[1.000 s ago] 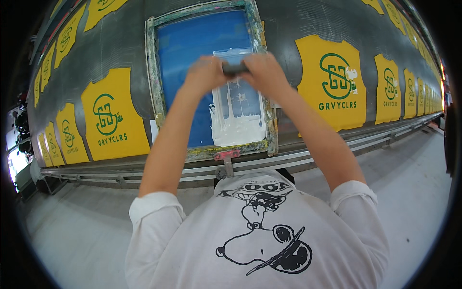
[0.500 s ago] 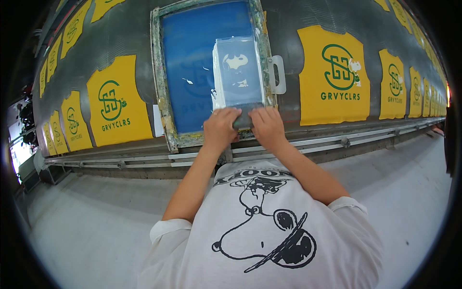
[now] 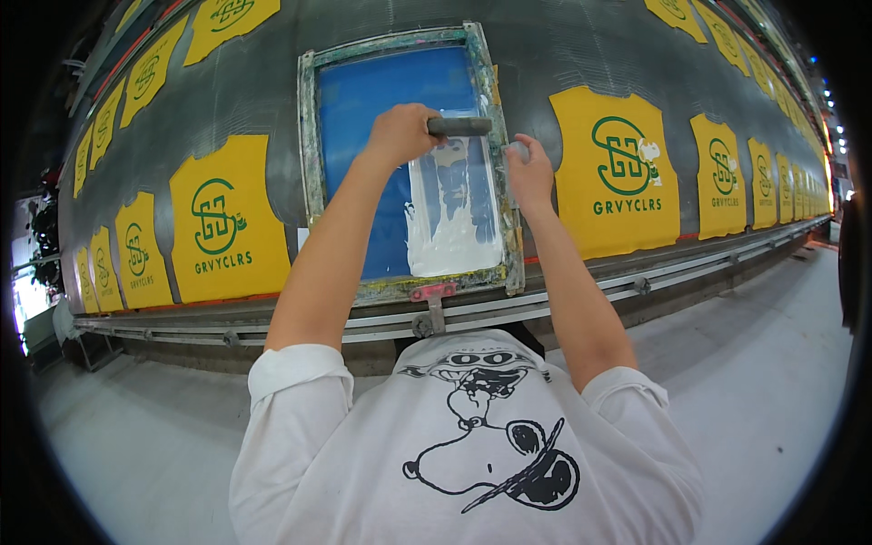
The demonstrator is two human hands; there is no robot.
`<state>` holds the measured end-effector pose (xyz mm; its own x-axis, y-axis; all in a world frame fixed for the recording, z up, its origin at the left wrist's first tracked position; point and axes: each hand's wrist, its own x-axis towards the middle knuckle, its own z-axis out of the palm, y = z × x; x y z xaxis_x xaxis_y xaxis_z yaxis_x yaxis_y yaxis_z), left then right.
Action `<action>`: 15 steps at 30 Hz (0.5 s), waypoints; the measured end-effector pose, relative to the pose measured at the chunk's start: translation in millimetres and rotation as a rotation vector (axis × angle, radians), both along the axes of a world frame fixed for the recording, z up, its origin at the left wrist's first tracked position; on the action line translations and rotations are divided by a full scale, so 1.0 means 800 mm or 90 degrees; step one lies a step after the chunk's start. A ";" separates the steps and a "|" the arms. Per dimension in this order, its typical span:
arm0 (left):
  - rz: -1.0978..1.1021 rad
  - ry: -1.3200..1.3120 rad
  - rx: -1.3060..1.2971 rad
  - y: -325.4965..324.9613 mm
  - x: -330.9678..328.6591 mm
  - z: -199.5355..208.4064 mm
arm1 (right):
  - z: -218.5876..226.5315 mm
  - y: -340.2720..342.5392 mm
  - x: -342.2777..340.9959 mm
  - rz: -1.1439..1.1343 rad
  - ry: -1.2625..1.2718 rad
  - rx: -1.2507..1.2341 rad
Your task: The person performs screen printing on yellow t-shirts using a squeegee and a screen printing frame. They repeatedly pull white ink across the screen to transfer a design onto the shirts laid out on a conveyor belt.
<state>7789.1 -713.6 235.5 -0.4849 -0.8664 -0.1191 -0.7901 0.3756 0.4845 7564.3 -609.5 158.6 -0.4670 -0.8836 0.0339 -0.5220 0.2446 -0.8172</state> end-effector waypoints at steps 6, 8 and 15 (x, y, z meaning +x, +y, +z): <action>-0.012 0.064 -0.085 0.036 0.011 -0.031 | 0.006 -0.004 0.000 -0.040 -0.116 0.016; -0.018 0.063 -0.151 0.085 0.010 -0.047 | 0.013 -0.001 -0.005 -0.041 -0.115 0.002; 0.002 0.129 -0.172 0.284 0.034 -0.045 | 0.029 0.000 0.003 0.019 -0.106 -0.042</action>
